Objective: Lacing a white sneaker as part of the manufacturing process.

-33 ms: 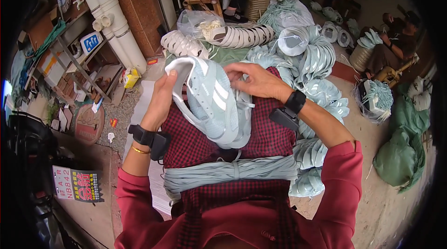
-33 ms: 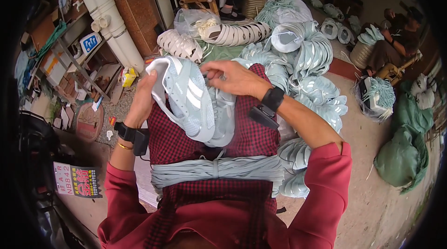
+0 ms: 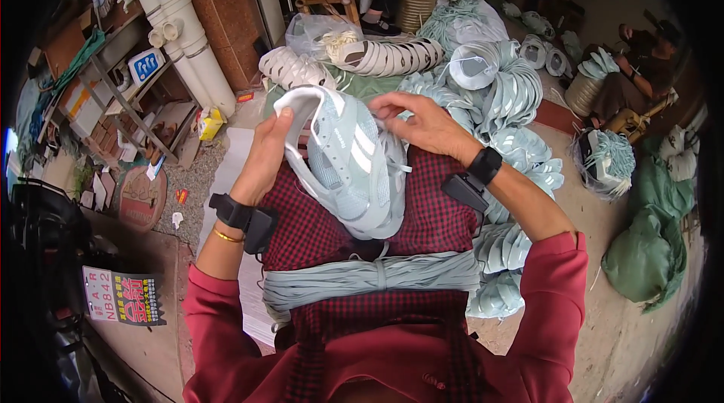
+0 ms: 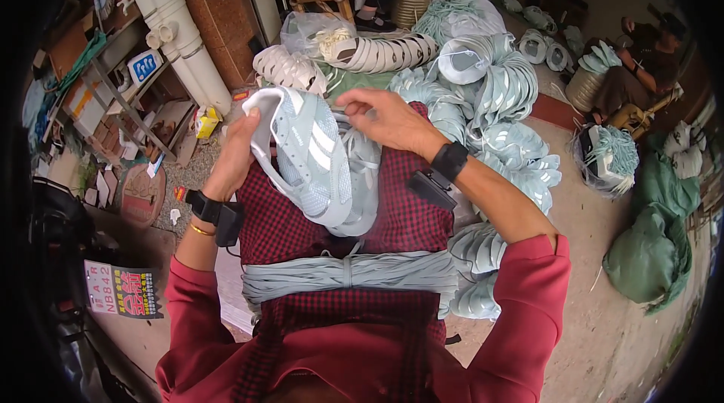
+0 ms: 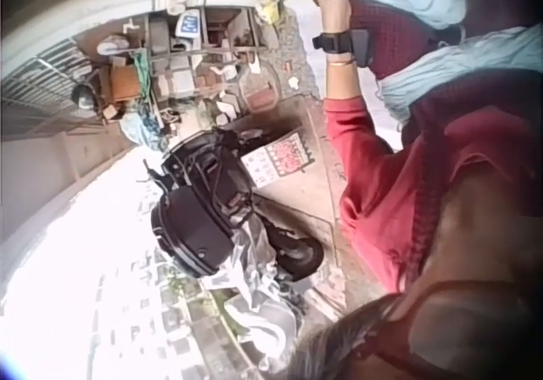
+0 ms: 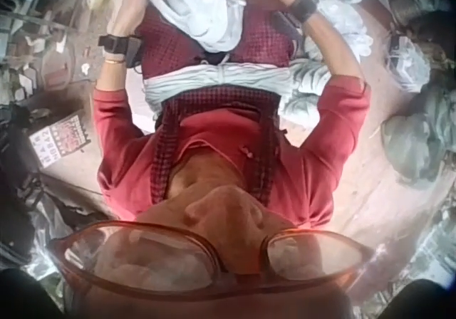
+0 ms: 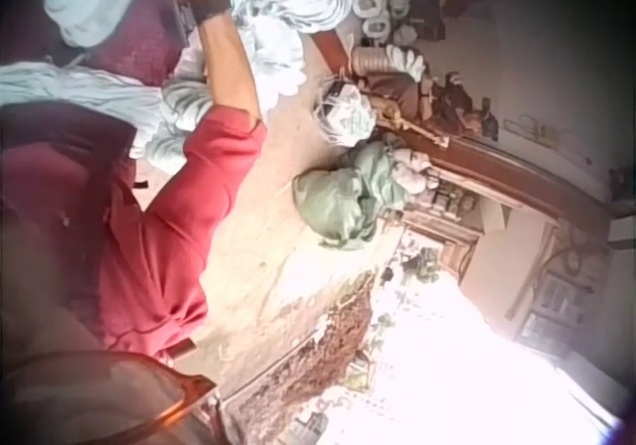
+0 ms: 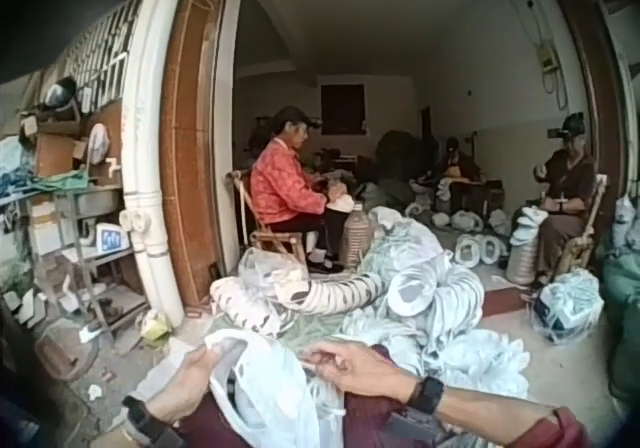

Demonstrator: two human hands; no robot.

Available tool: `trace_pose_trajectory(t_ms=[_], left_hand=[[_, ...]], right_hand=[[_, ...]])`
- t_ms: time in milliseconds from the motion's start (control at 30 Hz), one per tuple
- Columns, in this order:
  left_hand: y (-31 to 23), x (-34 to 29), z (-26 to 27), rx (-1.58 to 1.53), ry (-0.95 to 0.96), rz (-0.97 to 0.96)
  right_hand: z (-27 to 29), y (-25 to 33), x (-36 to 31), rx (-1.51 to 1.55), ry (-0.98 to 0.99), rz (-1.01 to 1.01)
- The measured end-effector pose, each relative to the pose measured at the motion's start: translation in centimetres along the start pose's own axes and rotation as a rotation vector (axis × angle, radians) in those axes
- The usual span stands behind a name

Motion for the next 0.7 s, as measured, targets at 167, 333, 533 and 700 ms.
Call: trace_pose_trajectory(t_ms=[167, 333, 533, 700], left_hand=[[2.1, 6.0, -2.8, 0.366, 0.128, -0.123], [2.5, 6.9, -6.2, 0.743, 0.034, -0.154], [1.4, 7.3, -6.2, 1.001, 0.332, -0.204], [-0.9, 5.7, -7.6, 1.513, 0.165, -0.336]], right_hand=[[1.1, 0.5, -2.8, 0.161, -0.173, -0.186], [-3.2, 2.7, -3.4, -0.299, -0.084, 0.043], [-3.1, 1.5, -3.2, -0.179, 0.004, -0.103], [-2.7, -0.5, -3.1, -0.150, -0.001, -0.119]])
Point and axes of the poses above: each hand's wrist, its own x-axis towards the middle knuckle, its own z-axis out of the back of the hand, y = z × x, the point moved 7 cm from there along x, towards the middle knuckle, and after that the axes turned 7 degrees about y, right-handed, at the moved point
